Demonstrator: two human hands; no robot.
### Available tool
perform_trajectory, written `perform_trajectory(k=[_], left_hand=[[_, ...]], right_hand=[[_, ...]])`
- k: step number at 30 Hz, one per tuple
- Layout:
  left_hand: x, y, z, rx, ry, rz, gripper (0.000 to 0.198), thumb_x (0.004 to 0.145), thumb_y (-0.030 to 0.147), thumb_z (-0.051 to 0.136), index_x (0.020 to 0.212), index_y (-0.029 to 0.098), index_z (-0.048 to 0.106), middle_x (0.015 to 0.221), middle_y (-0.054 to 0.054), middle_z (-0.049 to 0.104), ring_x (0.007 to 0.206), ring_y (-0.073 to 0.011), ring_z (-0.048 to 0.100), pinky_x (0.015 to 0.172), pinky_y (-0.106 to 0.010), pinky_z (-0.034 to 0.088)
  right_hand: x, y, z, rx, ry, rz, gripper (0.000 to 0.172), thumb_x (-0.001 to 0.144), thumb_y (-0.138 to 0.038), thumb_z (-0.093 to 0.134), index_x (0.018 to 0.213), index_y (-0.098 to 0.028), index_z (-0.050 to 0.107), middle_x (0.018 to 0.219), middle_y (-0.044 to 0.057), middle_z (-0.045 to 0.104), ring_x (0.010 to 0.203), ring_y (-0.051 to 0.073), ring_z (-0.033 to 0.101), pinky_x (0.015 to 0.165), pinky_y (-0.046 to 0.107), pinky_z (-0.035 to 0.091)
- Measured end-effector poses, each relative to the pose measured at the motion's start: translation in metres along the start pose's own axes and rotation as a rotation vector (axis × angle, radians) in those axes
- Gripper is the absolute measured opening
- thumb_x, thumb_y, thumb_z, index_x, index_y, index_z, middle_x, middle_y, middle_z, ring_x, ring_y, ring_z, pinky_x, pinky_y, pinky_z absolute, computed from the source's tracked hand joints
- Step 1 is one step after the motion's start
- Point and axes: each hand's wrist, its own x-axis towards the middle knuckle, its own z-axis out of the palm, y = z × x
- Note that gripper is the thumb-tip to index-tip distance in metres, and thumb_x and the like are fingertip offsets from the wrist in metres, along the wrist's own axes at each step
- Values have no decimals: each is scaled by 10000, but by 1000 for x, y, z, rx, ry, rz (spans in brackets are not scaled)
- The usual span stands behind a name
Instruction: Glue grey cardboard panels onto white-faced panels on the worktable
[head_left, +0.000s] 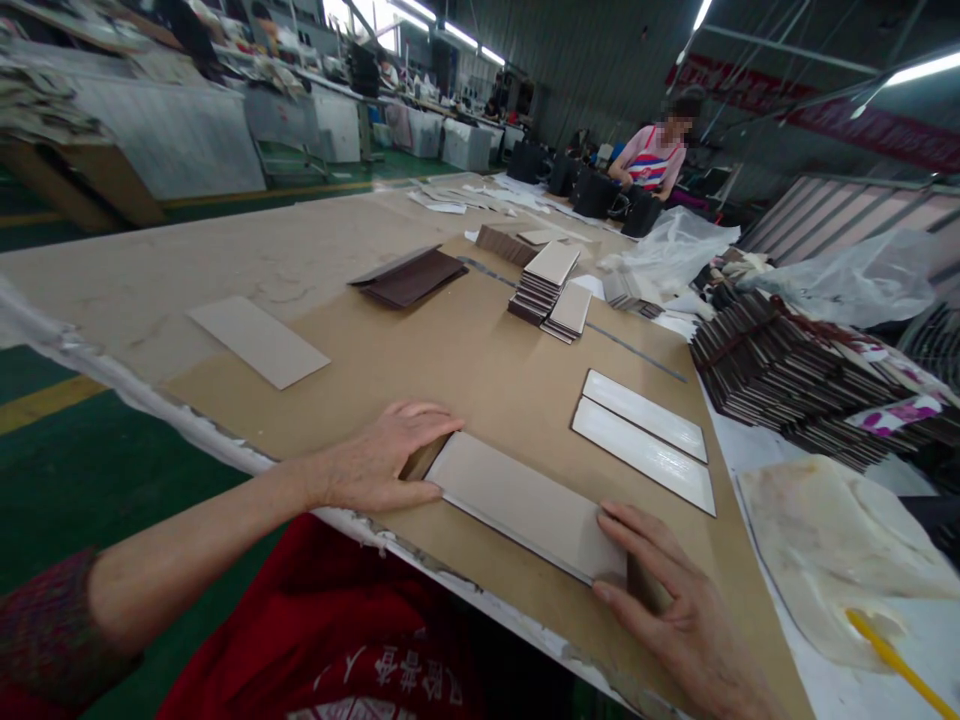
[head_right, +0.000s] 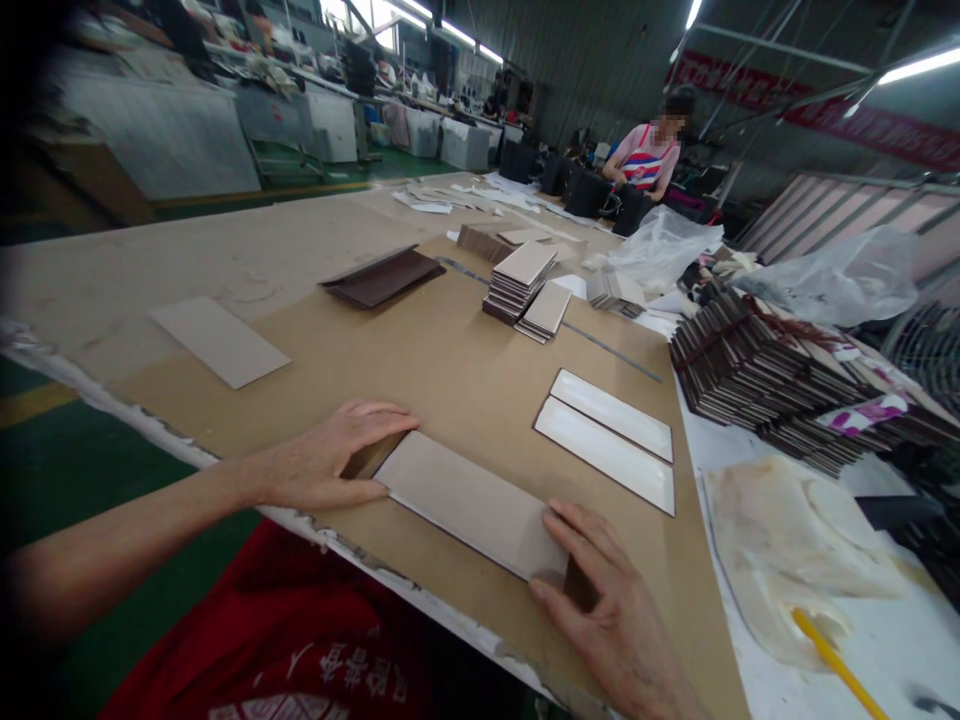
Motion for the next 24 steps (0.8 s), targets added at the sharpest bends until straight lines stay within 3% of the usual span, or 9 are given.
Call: perform_trajectory(k=[24], left_hand=[[3, -2, -1, -19, 8, 56, 620, 898, 456, 621, 1455, 243, 453, 1460, -123, 539, 1371, -322, 442, 1152, -555, 312]], right_hand=[[9, 10, 12, -7, -83, -35, 464, 892, -354, 685, 1347, -277, 636, 1430, 85, 582, 1353, 324, 505, 1111, 631, 422]])
